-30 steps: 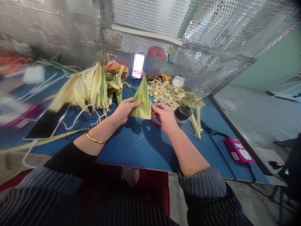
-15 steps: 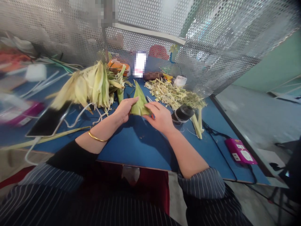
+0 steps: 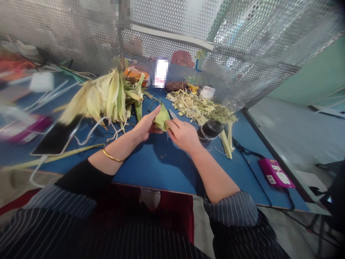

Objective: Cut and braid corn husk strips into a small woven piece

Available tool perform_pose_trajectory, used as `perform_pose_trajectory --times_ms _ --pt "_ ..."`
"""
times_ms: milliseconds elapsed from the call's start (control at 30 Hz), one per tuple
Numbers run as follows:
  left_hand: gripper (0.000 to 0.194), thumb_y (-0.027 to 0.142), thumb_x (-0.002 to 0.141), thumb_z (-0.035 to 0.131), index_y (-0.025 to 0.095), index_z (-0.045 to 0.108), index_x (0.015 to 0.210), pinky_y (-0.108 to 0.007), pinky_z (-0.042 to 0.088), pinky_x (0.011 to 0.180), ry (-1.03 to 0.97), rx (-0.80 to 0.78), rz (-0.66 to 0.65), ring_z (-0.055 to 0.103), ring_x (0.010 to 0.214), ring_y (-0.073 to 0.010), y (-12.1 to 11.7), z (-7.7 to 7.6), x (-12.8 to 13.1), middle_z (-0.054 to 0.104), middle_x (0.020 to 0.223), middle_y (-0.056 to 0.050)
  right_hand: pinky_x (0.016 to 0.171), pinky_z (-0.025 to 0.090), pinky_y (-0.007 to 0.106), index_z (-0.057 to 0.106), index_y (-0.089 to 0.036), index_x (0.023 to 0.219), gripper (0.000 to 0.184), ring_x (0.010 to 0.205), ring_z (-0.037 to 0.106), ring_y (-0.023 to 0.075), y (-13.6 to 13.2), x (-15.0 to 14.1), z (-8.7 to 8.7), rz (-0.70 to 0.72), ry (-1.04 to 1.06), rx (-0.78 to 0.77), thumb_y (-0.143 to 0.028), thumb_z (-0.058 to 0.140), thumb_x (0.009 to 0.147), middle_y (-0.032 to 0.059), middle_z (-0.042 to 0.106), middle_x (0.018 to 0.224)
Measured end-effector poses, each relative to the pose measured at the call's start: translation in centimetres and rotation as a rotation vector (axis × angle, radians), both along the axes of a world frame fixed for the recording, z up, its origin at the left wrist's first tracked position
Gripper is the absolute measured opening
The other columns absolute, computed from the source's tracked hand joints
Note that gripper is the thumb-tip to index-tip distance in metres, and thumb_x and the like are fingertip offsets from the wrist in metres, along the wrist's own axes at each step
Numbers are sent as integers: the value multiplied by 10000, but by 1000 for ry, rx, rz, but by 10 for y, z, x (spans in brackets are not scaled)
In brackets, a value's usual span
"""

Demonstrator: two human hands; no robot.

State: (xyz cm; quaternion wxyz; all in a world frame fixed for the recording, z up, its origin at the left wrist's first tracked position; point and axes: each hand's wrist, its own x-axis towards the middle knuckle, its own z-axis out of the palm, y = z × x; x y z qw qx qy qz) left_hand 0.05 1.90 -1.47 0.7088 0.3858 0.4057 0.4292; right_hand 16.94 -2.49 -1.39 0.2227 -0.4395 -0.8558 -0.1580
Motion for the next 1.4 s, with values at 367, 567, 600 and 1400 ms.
perform_pose_trajectory --times_ms 367,567,600,1400 --pt "489 312 610 792 148 668 1053 -250 531 609 174 250 -150 648 751 -155 -7 -1 -2 694 955 -86 713 450 283 663 -196 962 304 785 642 182 7 4 -6 -114 567 -171 -345 399 943 48 712 891" --pt "488 175 586 747 127 656 1063 -245 512 599 232 288 -101 623 719 -133 -6 -1 1 692 936 -78 709 434 290 662 -199 959 319 771 628 186 4 3 -4 -222 608 -85 -344 378 948 51 705 861" --pt "462 165 598 726 127 660 1054 -245 511 593 231 286 -83 619 713 -132 -6 -1 1 692 934 -75 721 435 293 660 -201 963 325 783 627 187 5 3 -4 -235 626 -63 -347 370 950 54 706 876" --pt "123 127 740 564 187 589 845 -206 425 538 -90 -25 648 569 670 -94 35 39 -64 657 713 5 450 483 266 551 -225 999 328 586 645 147 36 55 10 -333 1612 -56 -490 434 846 45 643 862"
